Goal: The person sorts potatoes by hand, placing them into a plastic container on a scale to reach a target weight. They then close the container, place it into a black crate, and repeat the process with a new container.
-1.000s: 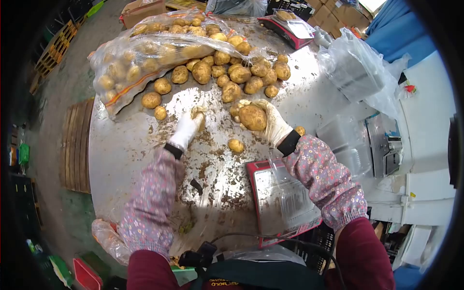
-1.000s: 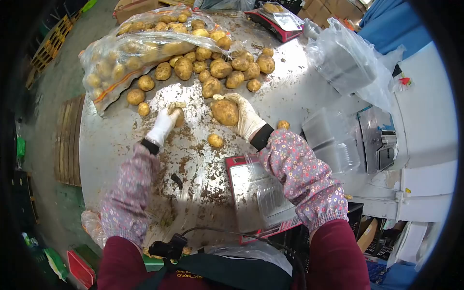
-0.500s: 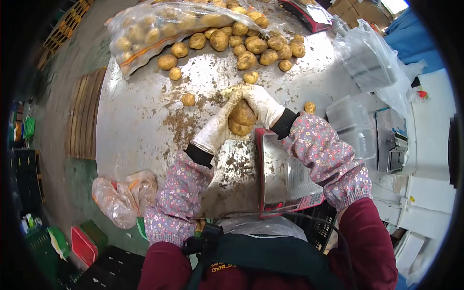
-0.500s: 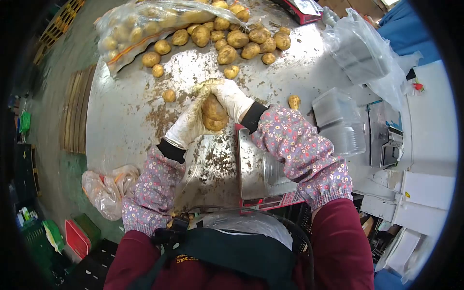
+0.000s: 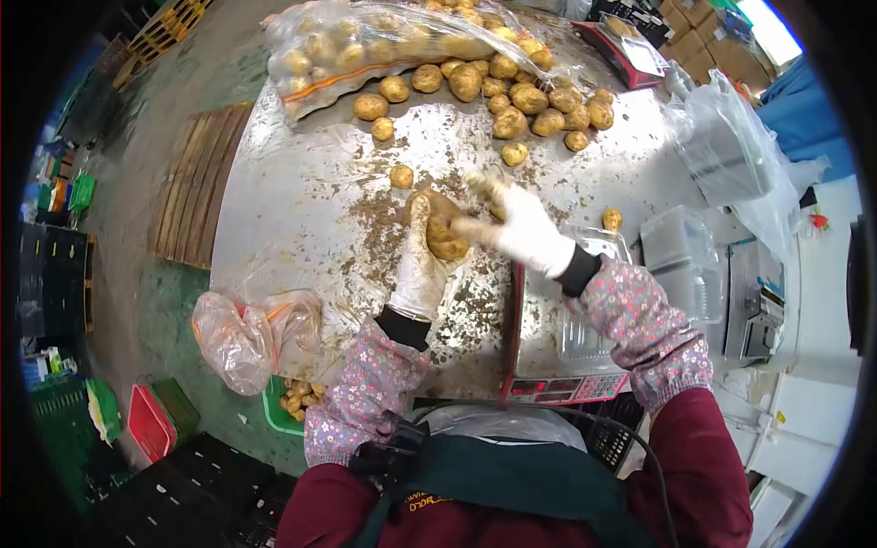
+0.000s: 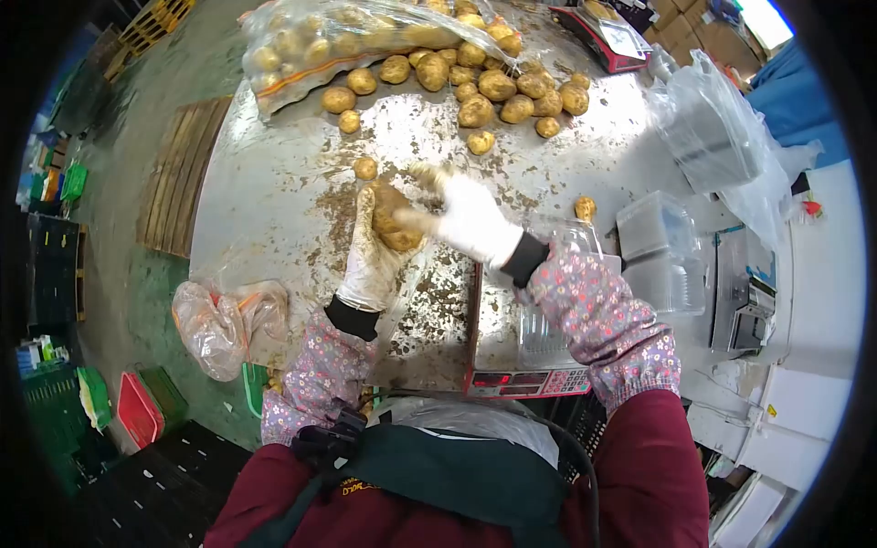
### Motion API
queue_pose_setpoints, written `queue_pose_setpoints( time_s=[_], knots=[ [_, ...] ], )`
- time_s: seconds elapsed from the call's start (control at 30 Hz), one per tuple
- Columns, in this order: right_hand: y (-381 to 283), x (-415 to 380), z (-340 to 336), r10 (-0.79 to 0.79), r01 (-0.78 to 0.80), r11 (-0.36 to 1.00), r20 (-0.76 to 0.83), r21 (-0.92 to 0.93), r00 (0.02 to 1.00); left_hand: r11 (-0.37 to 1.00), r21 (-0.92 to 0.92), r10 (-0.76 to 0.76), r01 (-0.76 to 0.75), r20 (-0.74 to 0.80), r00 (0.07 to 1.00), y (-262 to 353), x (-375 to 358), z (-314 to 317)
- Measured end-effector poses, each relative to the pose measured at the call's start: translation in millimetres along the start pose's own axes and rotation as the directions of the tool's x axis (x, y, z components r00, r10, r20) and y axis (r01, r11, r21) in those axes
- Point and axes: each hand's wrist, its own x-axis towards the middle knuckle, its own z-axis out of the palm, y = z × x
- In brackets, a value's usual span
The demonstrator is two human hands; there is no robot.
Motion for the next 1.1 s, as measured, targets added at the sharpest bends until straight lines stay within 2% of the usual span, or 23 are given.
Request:
queue_pose_setpoints(
  time_s=[0.03, 0.1, 0.13, 0.17, 0.2, 0.23, 0.3, 0.33, 0.37, 0.43, 0.47, 0.5, 0.57, 0.6, 0.67, 0.7, 0.77, 0.83, 0.9, 0.97, 1.0, 1.03, 1.1],
  knots=[
    [-9, -4, 2, -0.031, 0.037, 0.996, 0.077, -0.085, 0.997, 1.0, -0.02, 0.013, -0.013, 0.0, 1.0, 2, -2, 0],
    [-7, -7, 14, -0.199, 0.201, 0.965, 0.03, -0.167, 0.98, 1.0, -0.023, 0.01, -0.01, 0.006, 1.0, 1, 3, -9],
    [-6, -6, 17, -0.199, 0.201, 0.966, 0.031, -0.164, 0.98, 0.998, -0.06, -0.009, 0.01, 0.012, 1.0, 4, -1, -4],
    [-6, -5, 20, -0.186, 0.188, 0.98, 0.033, -0.07, 0.982, 0.995, -0.094, -0.028, 0.03, 0.018, 0.999, 7, -5, 1],
    [-5, -4, 22, -0.174, 0.173, 0.985, 0.035, 0.024, 0.984, 0.994, -0.098, -0.034, 0.044, 0.105, 0.994, 10, -3, 0],
    [-2, -2, 22, -0.172, 0.171, 0.985, 0.036, 0.029, 0.984, 0.994, -0.096, -0.035, 0.045, 0.101, 0.994, 12, -5, -1],
    [8, 9, 18, 0.1, -0.132, 0.966, 0.146, 0.223, 0.984, 0.992, -0.066, -0.109, 0.107, -0.032, 0.994, 14, -8, -3],
    [21, 15, 30, 0.109, -0.132, 0.914, 0.081, 0.385, 0.991, 0.996, -0.04, -0.078, 0.078, -0.012, 0.997, 13, -6, -5],
    [36, 20, 34, 0.109, -0.132, 0.913, 0.08, 0.385, 0.991, 0.996, -0.039, -0.079, 0.078, -0.012, 0.997, 12, -5, -7],
    [49, 31, 30, 0.026, -0.025, 0.999, -0.039, 0.032, 0.999, 0.996, -0.079, -0.057, 0.043, -0.184, 0.981, 10, -2, -6],
    [55, 35, 27, 0.06, -0.042, 0.971, 0.071, -0.234, 0.996, 0.989, -0.122, -0.111, 0.086, -0.212, 0.971, 13, -3, -8],
    [64, 38, 23, 0.13, -0.035, 0.874, 0.163, -0.485, 0.978, 0.957, -0.243, -0.188, 0.157, -0.108, 0.976, 12, 3, -25],
    [97, 50, 26, 0.198, -0.158, 0.875, 0.041, -0.458, 0.979, 0.94, -0.301, -0.139, 0.16, 0.092, 0.986, 13, -3, -44],
    [111, 59, 24, 0.198, -0.163, 0.87, 0.027, -0.465, 0.98, 0.952, -0.279, -0.107, 0.125, 0.076, 0.991, 16, -10, -41],
    [141, 78, 19, 0.138, -0.232, 0.945, -0.363, -0.232, 0.922, 0.964, -0.242, -0.091, 0.108, 0.081, 0.993, 19, -20, -58],
    [165, 95, 20, 0.263, -0.368, 0.9, -0.381, -0.235, 0.886, 0.964, -0.241, -0.097, 0.109, 0.061, 0.993, 17, -25, -70],
    [162, 112, 10, 0.336, -0.491, 0.836, -0.479, -0.244, 0.811, 0.979, -0.188, -0.078, 0.078, 0.007, 0.997, 15, -36, -89],
    [168, 141, 8, 0.519, -0.661, 0.721, -0.472, -0.206, 0.713, 0.994, -0.095, -0.058, 0.055, -0.034, 0.998, 19, -49, -84],
    [184, 161, 15, 0.602, -0.704, 0.708, -0.471, -0.058, 0.645, 0.991, -0.112, -0.076, 0.075, -0.006, 0.997, 16, -56, -90],
    [224, 182, 24, 0.58, -0.667, 0.745, -0.494, 0.001, 0.648, 0.995, -0.07, -0.079, 0.075, -0.047, 0.996, 11, -60, -102],
    [225, 184, 22, 0.583, -0.64, 0.767, -0.471, 0.049, 0.662, 0.984, -0.168, -0.074, 0.053, -0.121, 0.99, 9, -64, -103],
    [225, 186, 22, 0.586, -0.614, 0.783, -0.448, 0.099, 0.676, 0.985, -0.165, -0.071, 0.05, -0.126, 0.989, 8, -65, -104],
    [237, 186, 16, 0.616, -0.591, 0.783, -0.376, 0.194, 0.692, 0.952, -0.302, -0.082, 0.043, -0.117, 0.99, 7, -70, -104]
  ],
)
